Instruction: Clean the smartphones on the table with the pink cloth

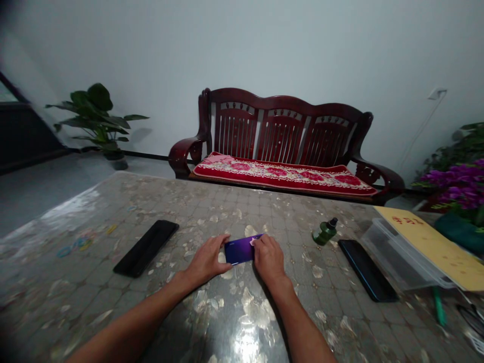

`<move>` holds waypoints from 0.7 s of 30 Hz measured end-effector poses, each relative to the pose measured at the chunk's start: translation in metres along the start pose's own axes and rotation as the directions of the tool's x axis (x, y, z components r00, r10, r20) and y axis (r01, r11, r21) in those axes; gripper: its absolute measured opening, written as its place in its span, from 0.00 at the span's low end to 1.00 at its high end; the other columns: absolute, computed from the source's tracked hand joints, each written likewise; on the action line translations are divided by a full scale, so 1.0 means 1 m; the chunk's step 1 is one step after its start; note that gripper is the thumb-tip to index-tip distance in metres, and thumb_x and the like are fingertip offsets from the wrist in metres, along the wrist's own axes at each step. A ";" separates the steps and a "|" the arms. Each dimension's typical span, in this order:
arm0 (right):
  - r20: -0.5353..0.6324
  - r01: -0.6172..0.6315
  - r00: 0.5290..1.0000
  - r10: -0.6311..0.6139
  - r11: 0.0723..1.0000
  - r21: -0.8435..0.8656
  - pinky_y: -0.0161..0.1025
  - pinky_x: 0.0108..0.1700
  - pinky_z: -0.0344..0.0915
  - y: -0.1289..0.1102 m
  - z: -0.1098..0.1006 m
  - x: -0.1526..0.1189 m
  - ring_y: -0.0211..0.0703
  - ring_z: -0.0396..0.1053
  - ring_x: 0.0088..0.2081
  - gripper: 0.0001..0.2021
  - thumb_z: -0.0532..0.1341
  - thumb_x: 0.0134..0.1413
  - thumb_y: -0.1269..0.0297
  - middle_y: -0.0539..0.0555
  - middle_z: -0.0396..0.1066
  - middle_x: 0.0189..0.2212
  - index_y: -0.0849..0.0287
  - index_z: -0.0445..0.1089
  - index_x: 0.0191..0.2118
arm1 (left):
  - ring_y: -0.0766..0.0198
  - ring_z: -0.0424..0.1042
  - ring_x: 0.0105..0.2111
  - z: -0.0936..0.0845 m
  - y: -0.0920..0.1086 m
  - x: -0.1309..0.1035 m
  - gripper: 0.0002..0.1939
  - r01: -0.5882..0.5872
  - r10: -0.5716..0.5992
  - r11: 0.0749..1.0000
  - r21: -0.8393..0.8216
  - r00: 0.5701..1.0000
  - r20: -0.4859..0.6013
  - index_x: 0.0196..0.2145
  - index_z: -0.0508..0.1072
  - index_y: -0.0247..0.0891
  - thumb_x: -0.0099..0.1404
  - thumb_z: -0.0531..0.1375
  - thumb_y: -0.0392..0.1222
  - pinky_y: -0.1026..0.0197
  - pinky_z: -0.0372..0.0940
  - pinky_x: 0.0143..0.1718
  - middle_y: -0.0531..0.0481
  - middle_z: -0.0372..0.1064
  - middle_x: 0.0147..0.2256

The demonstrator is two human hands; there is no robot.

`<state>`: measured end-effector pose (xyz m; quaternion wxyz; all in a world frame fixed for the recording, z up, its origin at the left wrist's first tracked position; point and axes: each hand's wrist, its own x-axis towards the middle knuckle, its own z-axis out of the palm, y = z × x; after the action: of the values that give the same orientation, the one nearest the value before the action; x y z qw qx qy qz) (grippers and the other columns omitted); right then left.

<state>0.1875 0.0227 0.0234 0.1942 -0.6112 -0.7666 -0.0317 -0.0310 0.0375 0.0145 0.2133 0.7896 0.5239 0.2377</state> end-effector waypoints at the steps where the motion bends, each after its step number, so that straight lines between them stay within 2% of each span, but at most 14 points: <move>1: -0.013 -0.031 0.999 0.030 0.999 -0.012 0.39 0.43 0.59 0.004 0.000 0.000 0.46 0.66 0.40 0.11 0.57 0.65 0.71 0.55 0.72 0.36 0.56 0.78 0.40 | 0.46 0.71 0.51 0.000 0.000 0.000 0.39 0.001 -0.001 1.000 0.003 1.000 0.000 0.58 0.65 0.40 0.48 0.71 0.39 0.48 0.65 0.54 0.42 0.72 0.52; 4: -0.035 -0.057 0.998 0.056 0.998 -0.026 0.39 0.43 0.59 0.004 0.001 0.000 0.46 0.66 0.41 0.11 0.57 0.65 0.71 0.56 0.72 0.36 0.56 0.78 0.40 | 0.46 0.71 0.52 0.001 -0.001 0.000 0.39 -0.007 0.007 1.000 0.006 1.000 -0.010 0.58 0.65 0.40 0.48 0.71 0.39 0.47 0.65 0.54 0.42 0.72 0.52; 9: 0.011 0.058 0.998 -0.059 0.998 0.034 0.37 0.43 0.59 -0.008 0.001 -0.003 0.44 0.66 0.41 0.11 0.57 0.64 0.72 0.54 0.72 0.36 0.54 0.77 0.41 | 0.45 0.70 0.52 0.003 -0.003 0.000 0.39 -0.019 0.019 1.000 0.002 1.000 -0.016 0.58 0.66 0.40 0.48 0.71 0.39 0.47 0.65 0.55 0.41 0.72 0.52; 17: -0.022 -0.060 0.998 0.060 0.998 -0.029 0.40 0.43 0.59 0.016 -0.004 -0.004 0.48 0.65 0.40 0.12 0.56 0.65 0.72 0.56 0.72 0.36 0.55 0.78 0.42 | 0.45 0.70 0.53 -0.001 0.001 0.000 0.35 -0.007 0.007 1.000 0.009 1.000 0.001 0.57 0.67 0.39 0.51 0.69 0.38 0.46 0.64 0.55 0.40 0.72 0.53; 21: 0.007 0.027 1.000 -0.027 0.998 0.059 0.39 0.43 0.59 0.017 -0.006 -0.005 0.46 0.65 0.41 0.13 0.56 0.65 0.73 0.55 0.72 0.37 0.54 0.78 0.42 | 0.46 0.70 0.53 -0.002 0.001 0.000 0.34 0.007 -0.007 1.000 -0.001 1.000 0.014 0.57 0.66 0.38 0.52 0.68 0.38 0.48 0.65 0.55 0.40 0.71 0.53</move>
<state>0.2066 0.0203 0.0241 0.2089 -0.5949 -0.7761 -0.0093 -0.0313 0.0375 0.0173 0.2179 0.7894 0.5251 0.2317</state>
